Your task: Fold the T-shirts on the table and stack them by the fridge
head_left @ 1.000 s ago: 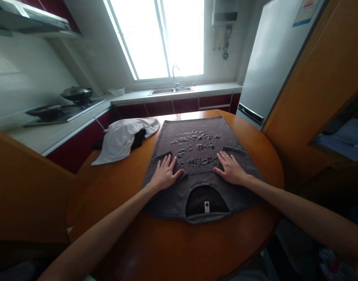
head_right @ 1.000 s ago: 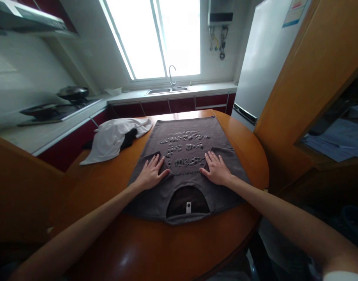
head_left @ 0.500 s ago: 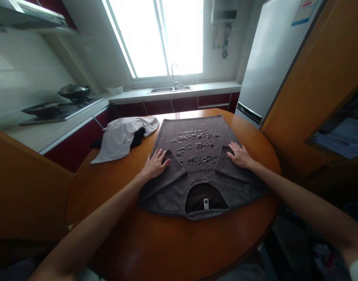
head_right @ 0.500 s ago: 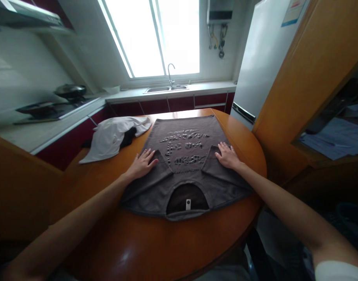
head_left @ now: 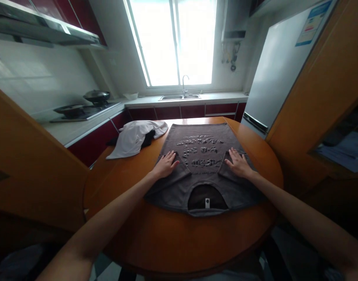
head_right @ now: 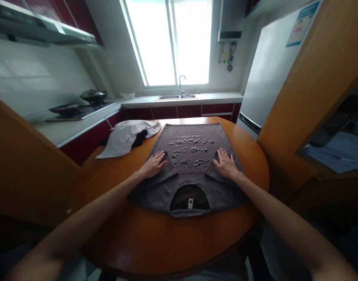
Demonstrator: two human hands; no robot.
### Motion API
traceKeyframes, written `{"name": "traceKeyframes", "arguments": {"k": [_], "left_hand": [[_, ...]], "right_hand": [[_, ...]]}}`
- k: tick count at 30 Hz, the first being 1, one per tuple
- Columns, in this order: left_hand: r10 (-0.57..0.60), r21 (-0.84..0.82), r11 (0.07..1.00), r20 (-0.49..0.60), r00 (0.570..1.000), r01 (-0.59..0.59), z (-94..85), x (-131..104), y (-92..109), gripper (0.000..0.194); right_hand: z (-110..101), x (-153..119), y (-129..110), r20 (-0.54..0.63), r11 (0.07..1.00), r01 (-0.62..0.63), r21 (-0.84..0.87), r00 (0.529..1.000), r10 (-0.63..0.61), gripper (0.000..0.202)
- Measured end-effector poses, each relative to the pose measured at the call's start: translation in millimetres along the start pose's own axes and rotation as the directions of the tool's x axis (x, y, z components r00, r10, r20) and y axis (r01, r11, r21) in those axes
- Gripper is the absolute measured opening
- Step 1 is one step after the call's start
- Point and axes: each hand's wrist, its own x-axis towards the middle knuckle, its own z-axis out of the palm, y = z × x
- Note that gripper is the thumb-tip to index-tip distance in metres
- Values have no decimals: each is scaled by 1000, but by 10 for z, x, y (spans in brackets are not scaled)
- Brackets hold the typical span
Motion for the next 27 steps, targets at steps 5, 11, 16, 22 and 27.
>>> {"name": "traceKeyframes", "arguments": {"k": [5,11,16,22,27], "left_hand": [[-22,0,1000,50,999,22,-1,15,54,75],[-21,-57,998,60,998,24,-107,-21,-23,72],[-23,-28,999,61,998,24,-89,-240,38,71],[-11,48,999,2,1000,11,55,-416,147,67],[-10,30,1000,1,1000,9,23,-400,142,67]], "right_hand": [[-72,-16,-106,56,1000,-19,-1,998,19,70],[-122,-94,-181,8,999,-41,14,999,41,69],[-88,-179,-206,17,999,-33,15,999,32,68],[34,-210,-187,33,999,-31,10,999,30,67],[70,-203,-135,-5,1000,-11,8,1000,11,64]]}}
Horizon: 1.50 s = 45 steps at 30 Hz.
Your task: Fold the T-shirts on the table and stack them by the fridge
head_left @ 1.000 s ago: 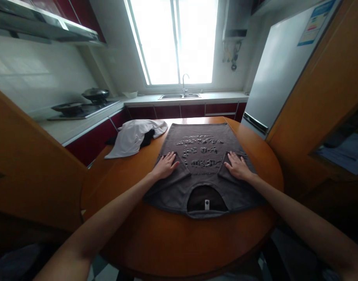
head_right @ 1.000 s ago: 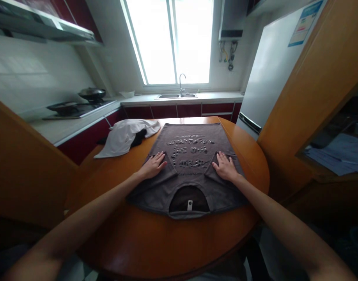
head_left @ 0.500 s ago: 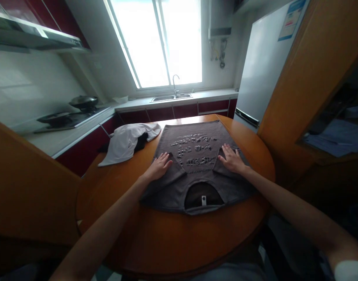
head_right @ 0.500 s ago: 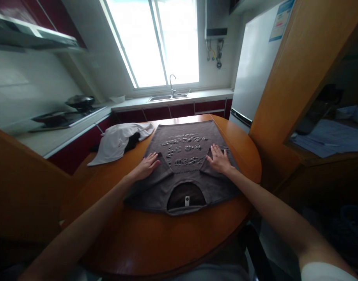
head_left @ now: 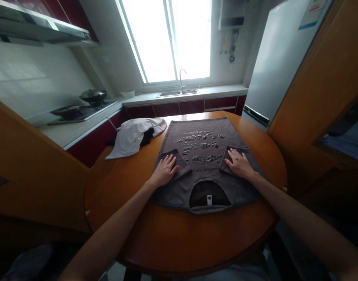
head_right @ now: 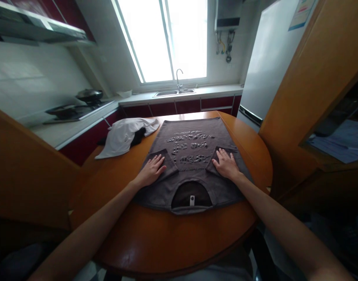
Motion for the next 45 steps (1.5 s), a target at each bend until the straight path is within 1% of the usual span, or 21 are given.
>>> {"name": "traceKeyframes", "arguments": {"k": [3,5,8,9,12,14,15,17,18,20,22,23,24,26,29,31,35,37,41,45], "left_hand": [[19,-35,999,2,1000,-19,-35,-32,31,66],[41,-43,998,7,999,-41,-48,-84,82,65],[88,-44,995,74,993,-84,-56,-174,190,64],[99,-45,995,104,990,-94,-64,-199,227,64],[110,-53,993,166,980,-102,-142,-260,316,64],[129,-68,991,189,973,-118,-250,-321,347,64],[153,-82,987,197,968,-139,-316,-369,355,64],[231,-121,970,201,952,-210,-449,-508,362,66],[283,-146,955,200,938,-257,-509,-595,364,68],[393,-199,913,195,899,-357,-601,-783,371,73],[482,-243,866,175,859,-437,-646,-954,380,78],[511,-258,847,156,845,-465,-652,-1022,382,78],[527,-266,835,134,839,-482,-648,-1076,381,76],[530,-270,826,78,844,-494,-623,-1144,364,64],[506,-253,833,-10,862,-492,-580,-1184,304,41],[505,-231,834,-46,862,-501,-559,-1209,256,35],[516,-170,837,-70,854,-519,-542,-1296,167,29],[507,-134,846,-101,856,-517,-551,-1349,118,29],[485,-59,865,-166,859,-499,-595,-1452,-27,32],[453,-72,876,-210,866,-476,-582,-1545,-222,25]], "right_hand": [[-11,-22,0,-38,1000,16,21,999,-15,62],[-29,-44,-7,-94,998,46,45,995,-42,61],[-59,-71,-20,-192,991,111,74,977,-95,60],[-69,-77,-26,-194,989,129,80,975,-111,60],[-117,-109,-54,-131,985,145,93,982,-133,56],[-181,-174,-80,-155,981,152,119,979,-133,53],[-223,-230,-93,-192,974,176,142,970,-148,52],[-314,-396,-112,-262,939,279,202,939,-222,49],[-359,-503,-115,-275,909,346,233,920,-280,47],[-438,-736,-105,-253,836,470,284,878,-407,43],[-493,-958,-70,-200,770,553,318,833,-516,41],[-511,-1053,-46,-173,745,581,328,812,-557,41],[-523,-1135,-19,-151,727,599,335,796,-586,42],[-530,-1256,33,-122,713,615,338,780,-614,43],[-503,-1357,96,-121,730,601,326,792,-598,40],[-473,-1396,126,-148,746,589,311,805,-574,36],[-431,-1463,202,-217,766,597,239,802,-557,30],[-435,-1509,276,-244,782,598,177,796,-554,28],[-478,-1613,535,-291,817,572,78,796,-530,29],[-514,-1677,813,-337,837,546,31,794,-506,26]]}}
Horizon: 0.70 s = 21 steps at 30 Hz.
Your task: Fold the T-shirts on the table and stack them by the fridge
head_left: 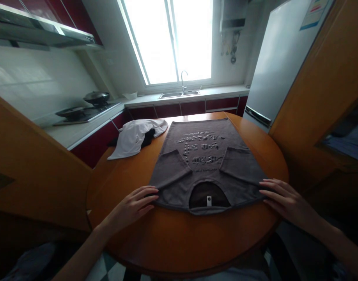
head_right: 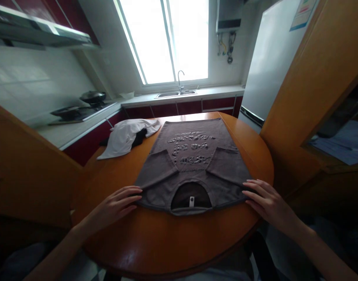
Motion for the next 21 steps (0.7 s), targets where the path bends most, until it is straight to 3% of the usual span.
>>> {"name": "traceKeyframes", "arguments": {"k": [6,16,21], "left_hand": [[-41,-73,997,-23,999,40,38,-153,-154,24],[-37,-106,994,6,999,37,-60,-102,-183,23],[-162,-173,973,-24,987,155,-17,-68,-256,20]], "right_hand": [[-44,-70,118,1,998,42,-56,999,-42,22],[-116,-65,217,31,997,65,-48,997,-64,19],[-100,8,277,-36,1000,-3,16,999,4,17]]}}
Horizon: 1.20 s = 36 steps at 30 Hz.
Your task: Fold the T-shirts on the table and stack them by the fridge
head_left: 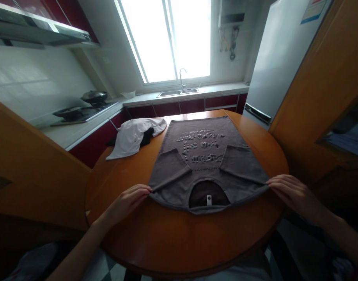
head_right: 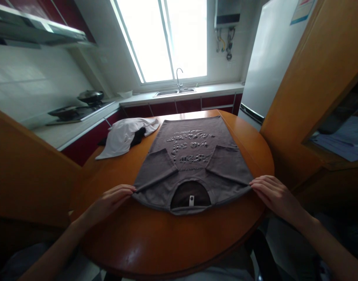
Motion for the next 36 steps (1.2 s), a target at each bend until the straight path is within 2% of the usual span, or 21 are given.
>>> {"name": "traceKeyframes", "arguments": {"k": [4,8,10,13,16,19,21,24,27,29,30,31,33,36], "left_hand": [[-215,-100,973,-73,974,207,-13,157,-98,25],[-395,-257,903,-181,901,344,-31,480,-212,37],[-442,-296,880,-226,868,372,-35,677,-291,43],[-475,-338,858,-239,847,386,-14,949,-456,50],[-511,-382,829,-215,833,410,61,1139,-656,53],[-549,-371,803,-157,821,466,160,1231,-821,53],[-584,-366,780,-130,802,508,210,1245,-884,53],[-646,-427,721,-128,753,546,224,1199,-891,57],[-728,-542,614,-108,677,574,167,1058,-817,70],[-773,-537,563,-74,630,628,110,914,-751,74],[-782,-499,558,-51,621,662,83,834,-717,72],[-778,-448,568,-21,627,690,61,756,-684,68],[-744,-360,611,45,667,705,39,622,-622,59],[-689,-330,668,64,722,667,64,529,-539,53]], "right_hand": [[-12,205,88,-62,993,-98,60,993,102,12],[20,567,159,-120,955,-272,119,951,285,16],[74,765,220,-134,923,-354,148,918,374,19],[209,1030,380,-141,873,-452,185,867,479,21],[395,1212,587,-106,842,-504,194,842,528,21],[587,1299,751,-45,811,-551,198,821,569,19],[686,1315,806,-18,780,-594,198,793,609,19],[751,1284,822,-40,712,-661,238,726,687,22],[694,1167,794,-109,628,-717,304,628,770,29],[606,1027,753,-130,574,-761,304,563,816,32],[556,943,723,-116,546,-785,294,538,835,35],[507,856,687,-86,522,-805,282,521,849,38],[422,692,602,11,491,-828,272,513,859,43],[356,543,473,109,501,-816,287,548,829,40]]}}
